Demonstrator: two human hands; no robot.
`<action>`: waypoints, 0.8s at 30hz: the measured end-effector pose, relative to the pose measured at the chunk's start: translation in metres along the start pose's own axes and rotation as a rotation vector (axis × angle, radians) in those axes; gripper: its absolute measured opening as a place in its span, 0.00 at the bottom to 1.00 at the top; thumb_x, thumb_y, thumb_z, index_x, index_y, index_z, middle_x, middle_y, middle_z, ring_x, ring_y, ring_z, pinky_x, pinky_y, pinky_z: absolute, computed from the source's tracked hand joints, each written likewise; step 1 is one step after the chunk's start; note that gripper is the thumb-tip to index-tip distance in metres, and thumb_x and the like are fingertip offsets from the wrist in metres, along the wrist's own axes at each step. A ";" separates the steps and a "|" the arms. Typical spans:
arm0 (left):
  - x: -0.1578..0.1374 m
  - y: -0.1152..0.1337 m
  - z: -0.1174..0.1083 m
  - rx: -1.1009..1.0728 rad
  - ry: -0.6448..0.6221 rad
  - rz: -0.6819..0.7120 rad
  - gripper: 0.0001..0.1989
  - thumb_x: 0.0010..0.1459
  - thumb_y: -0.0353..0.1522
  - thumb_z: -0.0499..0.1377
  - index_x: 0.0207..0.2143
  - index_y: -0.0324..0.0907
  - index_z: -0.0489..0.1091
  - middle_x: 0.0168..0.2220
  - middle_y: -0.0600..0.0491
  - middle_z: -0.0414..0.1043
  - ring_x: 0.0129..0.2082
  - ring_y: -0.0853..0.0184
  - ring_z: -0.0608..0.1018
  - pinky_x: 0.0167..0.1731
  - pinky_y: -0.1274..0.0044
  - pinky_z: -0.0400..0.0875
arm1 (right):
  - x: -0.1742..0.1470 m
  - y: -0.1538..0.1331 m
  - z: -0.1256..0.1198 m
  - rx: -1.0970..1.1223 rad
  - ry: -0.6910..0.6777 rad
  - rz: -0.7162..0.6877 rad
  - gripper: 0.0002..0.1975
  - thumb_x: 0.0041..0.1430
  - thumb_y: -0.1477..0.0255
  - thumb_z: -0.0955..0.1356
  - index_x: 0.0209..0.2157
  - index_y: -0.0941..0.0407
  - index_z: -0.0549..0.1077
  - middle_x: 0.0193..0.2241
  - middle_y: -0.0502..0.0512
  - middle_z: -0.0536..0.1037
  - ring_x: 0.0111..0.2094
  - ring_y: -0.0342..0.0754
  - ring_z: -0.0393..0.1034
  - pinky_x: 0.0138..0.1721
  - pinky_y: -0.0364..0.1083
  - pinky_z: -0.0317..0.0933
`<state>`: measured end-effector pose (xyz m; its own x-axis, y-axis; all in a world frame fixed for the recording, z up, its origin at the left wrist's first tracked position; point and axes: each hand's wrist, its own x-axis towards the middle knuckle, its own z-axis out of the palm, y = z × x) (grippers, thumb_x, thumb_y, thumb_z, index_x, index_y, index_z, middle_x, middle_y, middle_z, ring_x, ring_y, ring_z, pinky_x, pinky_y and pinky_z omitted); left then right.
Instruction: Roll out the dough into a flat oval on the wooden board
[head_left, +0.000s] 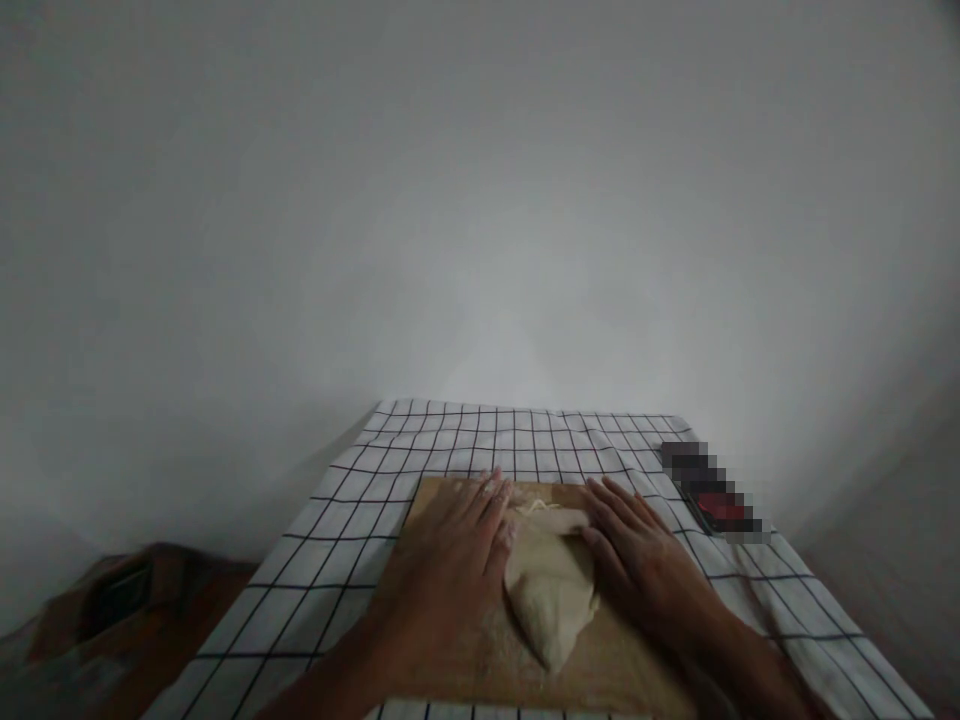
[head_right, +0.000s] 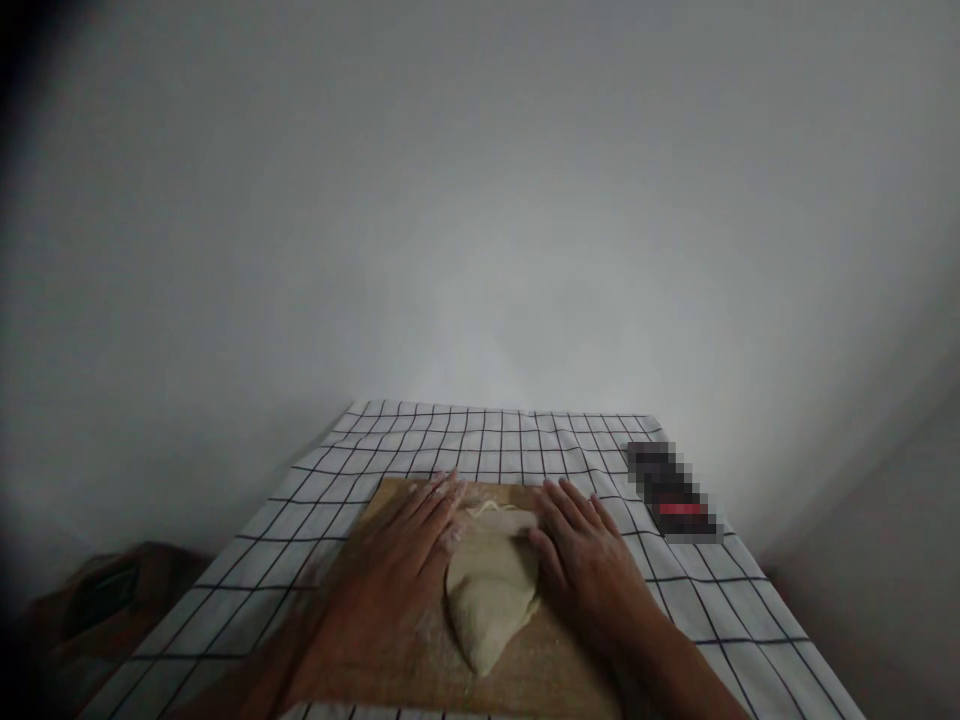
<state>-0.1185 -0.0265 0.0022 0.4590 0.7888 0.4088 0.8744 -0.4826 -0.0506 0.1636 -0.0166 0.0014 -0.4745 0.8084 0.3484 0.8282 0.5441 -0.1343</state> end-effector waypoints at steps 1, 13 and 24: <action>0.010 -0.006 0.005 0.005 -0.010 -0.004 0.25 0.71 0.36 0.45 0.67 0.42 0.60 0.70 0.47 0.57 0.70 0.54 0.59 0.68 0.57 0.56 | 0.015 0.004 0.003 -0.021 -0.004 0.023 0.23 0.75 0.63 0.56 0.65 0.52 0.64 0.68 0.58 0.62 0.70 0.56 0.50 0.68 0.64 0.50; 0.107 -0.074 0.057 0.034 -0.218 0.004 0.21 0.68 0.29 0.48 0.60 0.41 0.68 0.61 0.39 0.70 0.63 0.51 0.70 0.60 0.56 0.65 | 0.120 0.026 0.013 -0.169 -0.050 0.184 0.31 0.76 0.60 0.49 0.36 0.54 0.78 0.36 0.60 0.82 0.37 0.51 0.76 0.36 0.47 0.62; 0.068 -0.064 0.055 0.057 -0.174 0.094 0.19 0.71 0.31 0.46 0.61 0.42 0.66 0.67 0.42 0.62 0.68 0.52 0.63 0.64 0.56 0.59 | 0.084 0.009 0.008 -0.155 0.016 0.148 0.26 0.76 0.61 0.52 0.33 0.54 0.75 0.35 0.56 0.81 0.38 0.49 0.75 0.35 0.46 0.57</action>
<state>-0.1343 0.0789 -0.0174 0.5547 0.7979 0.2361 0.8318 -0.5384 -0.1346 0.1288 0.0586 0.0217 -0.3407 0.8725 0.3502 0.9251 0.3776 -0.0407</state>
